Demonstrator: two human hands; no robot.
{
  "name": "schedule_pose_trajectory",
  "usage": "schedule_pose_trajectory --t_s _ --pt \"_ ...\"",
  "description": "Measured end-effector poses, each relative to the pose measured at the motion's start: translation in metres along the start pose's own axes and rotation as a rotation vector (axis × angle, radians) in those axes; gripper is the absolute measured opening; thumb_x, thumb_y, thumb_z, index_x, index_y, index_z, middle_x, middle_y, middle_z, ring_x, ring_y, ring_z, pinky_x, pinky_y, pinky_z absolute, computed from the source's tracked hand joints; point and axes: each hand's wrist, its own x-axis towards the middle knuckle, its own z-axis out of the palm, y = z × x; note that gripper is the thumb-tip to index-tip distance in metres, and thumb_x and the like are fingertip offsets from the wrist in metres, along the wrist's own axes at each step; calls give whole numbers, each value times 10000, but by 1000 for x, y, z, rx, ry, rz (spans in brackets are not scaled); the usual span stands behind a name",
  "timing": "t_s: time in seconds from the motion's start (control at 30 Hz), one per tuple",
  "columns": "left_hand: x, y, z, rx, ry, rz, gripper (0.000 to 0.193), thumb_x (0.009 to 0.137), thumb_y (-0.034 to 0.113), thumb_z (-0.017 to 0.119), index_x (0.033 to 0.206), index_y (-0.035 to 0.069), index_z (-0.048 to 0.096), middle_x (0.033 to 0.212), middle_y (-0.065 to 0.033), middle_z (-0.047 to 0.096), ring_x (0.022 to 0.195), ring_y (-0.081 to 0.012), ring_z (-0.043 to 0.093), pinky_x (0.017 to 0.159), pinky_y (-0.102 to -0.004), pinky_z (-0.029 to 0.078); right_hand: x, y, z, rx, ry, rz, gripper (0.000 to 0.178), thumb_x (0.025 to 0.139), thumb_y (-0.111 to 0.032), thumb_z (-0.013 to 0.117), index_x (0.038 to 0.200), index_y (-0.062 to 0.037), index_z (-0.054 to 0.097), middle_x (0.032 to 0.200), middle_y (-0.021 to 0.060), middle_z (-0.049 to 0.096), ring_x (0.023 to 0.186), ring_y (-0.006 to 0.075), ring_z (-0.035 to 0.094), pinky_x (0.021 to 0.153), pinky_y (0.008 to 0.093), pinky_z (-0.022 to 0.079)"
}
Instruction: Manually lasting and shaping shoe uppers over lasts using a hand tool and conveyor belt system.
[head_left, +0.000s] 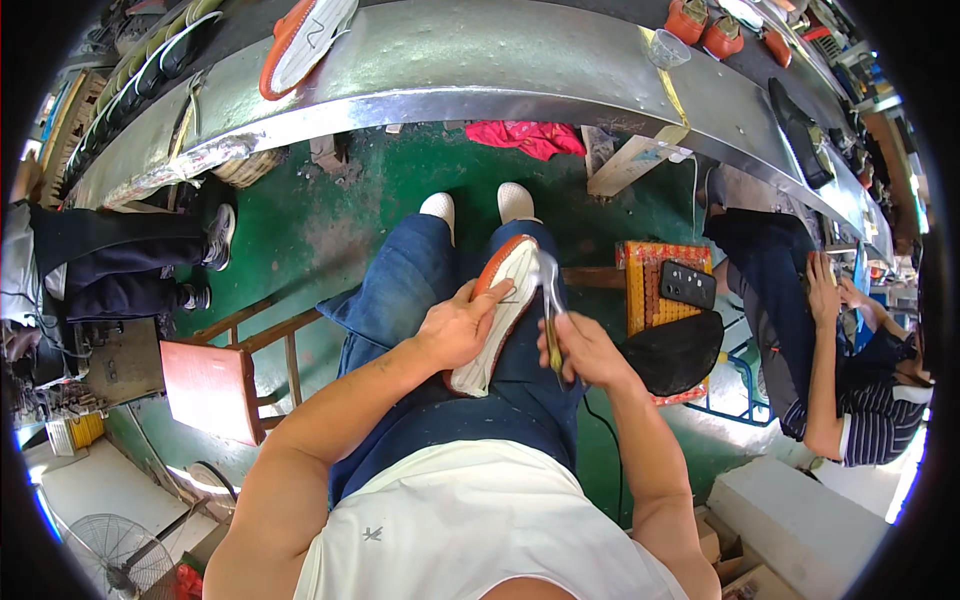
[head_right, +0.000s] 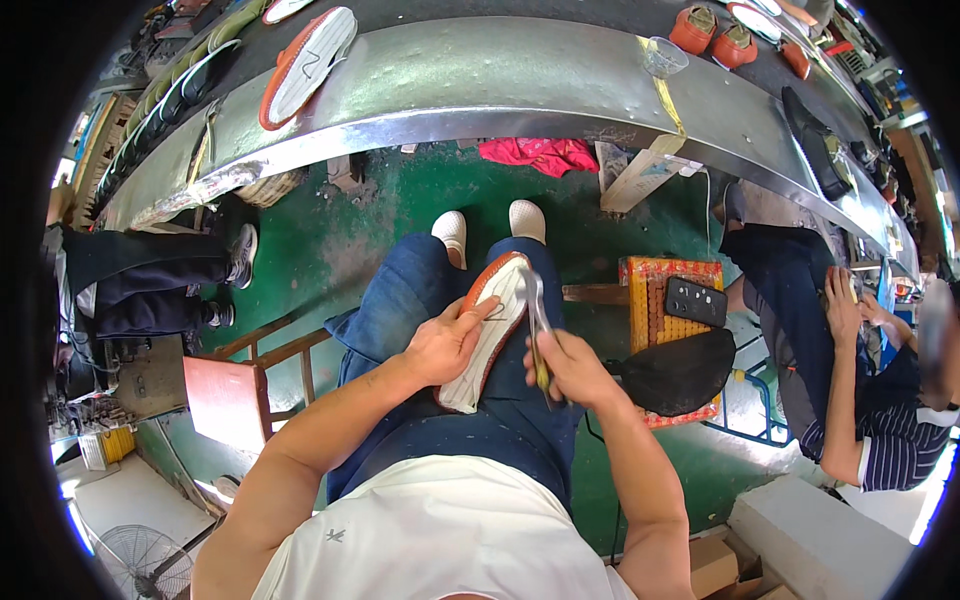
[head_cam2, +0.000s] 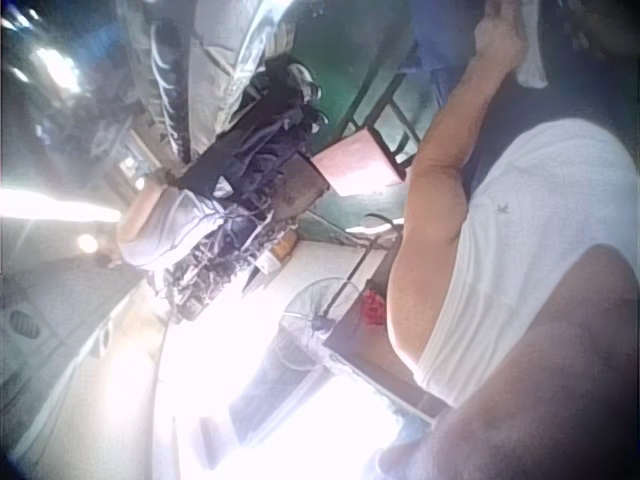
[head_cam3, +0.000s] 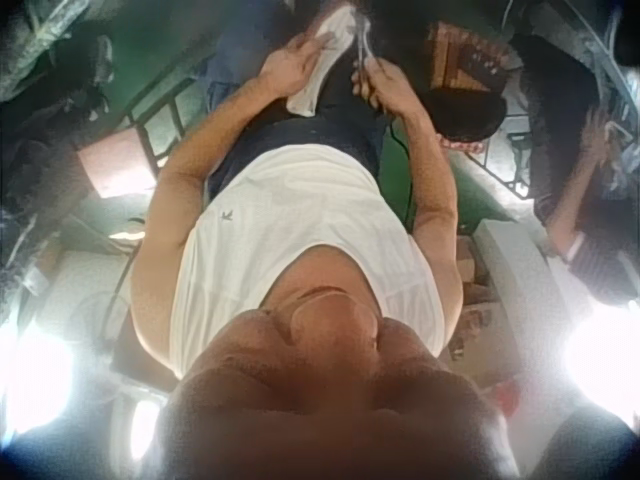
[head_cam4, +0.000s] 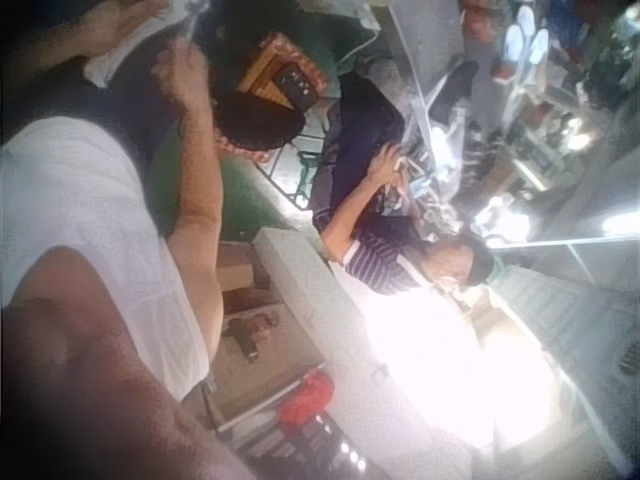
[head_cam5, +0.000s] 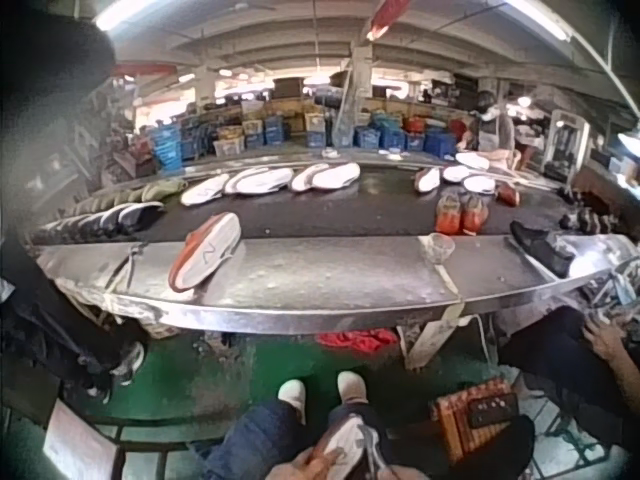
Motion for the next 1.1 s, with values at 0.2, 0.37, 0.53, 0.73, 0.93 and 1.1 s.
schedule_pose_trajectory --t_s 0.2,0.37,0.53,0.73,0.93,1.1 --pt "-5 11 5 -192 -62 -466 736 1018 323 514 1614 64 167 1332 -349 574 1092 -501 643 962 -526 508 26 -40 18 -634 170 -158 479 1081 -397 426 950 28 602 781 131 675 752 196 695 678 363 530" --pt "-5 -5 3 -236 -91 -391 769 1005 357 569 1590 7 216 1342 -328 582 1186 -458 617 1049 -469 464 15 -12 29 -936 170 -445 412 1033 -370 527 1016 37 588 944 307 664 921 524 624 812 546 498" --pt "6 -28 -10 -808 -289 -443 716 946 211 732 1530 19 365 1374 -141 589 1228 -230 595 1073 -331 454 -26 -10 24 -758 154 -232 361 983 -335 608 1021 23 596 889 287 667 889 499 641 789 520 498" --pt "17 -20 -20 -963 -431 -567 718 927 208 760 1522 54 390 1378 -130 593 1249 -225 581 1047 -393 486 -49 -15 43 -1155 -43 -349 438 972 -255 618 1234 94 577 1046 283 684 999 457 656 850 515 524" --pt "12 -34 -6 -959 -387 -495 738 927 246 763 1533 74 379 1380 -124 591 1243 -225 577 1012 -396 508 -40 -27 62 -1529 17 -381 424 950 -311 662 1166 47 596 972 212 679 896 356 691 757 450 559" --pt "18 -22 -23 -959 -460 -604 740 926 249 765 1531 74 376 1370 -121 591 1218 -217 587 952 -396 537 -28 1 49 -1331 46 -560 333 940 -342 674 985 -21 595 884 164 672 812 335 699 711 434 558"
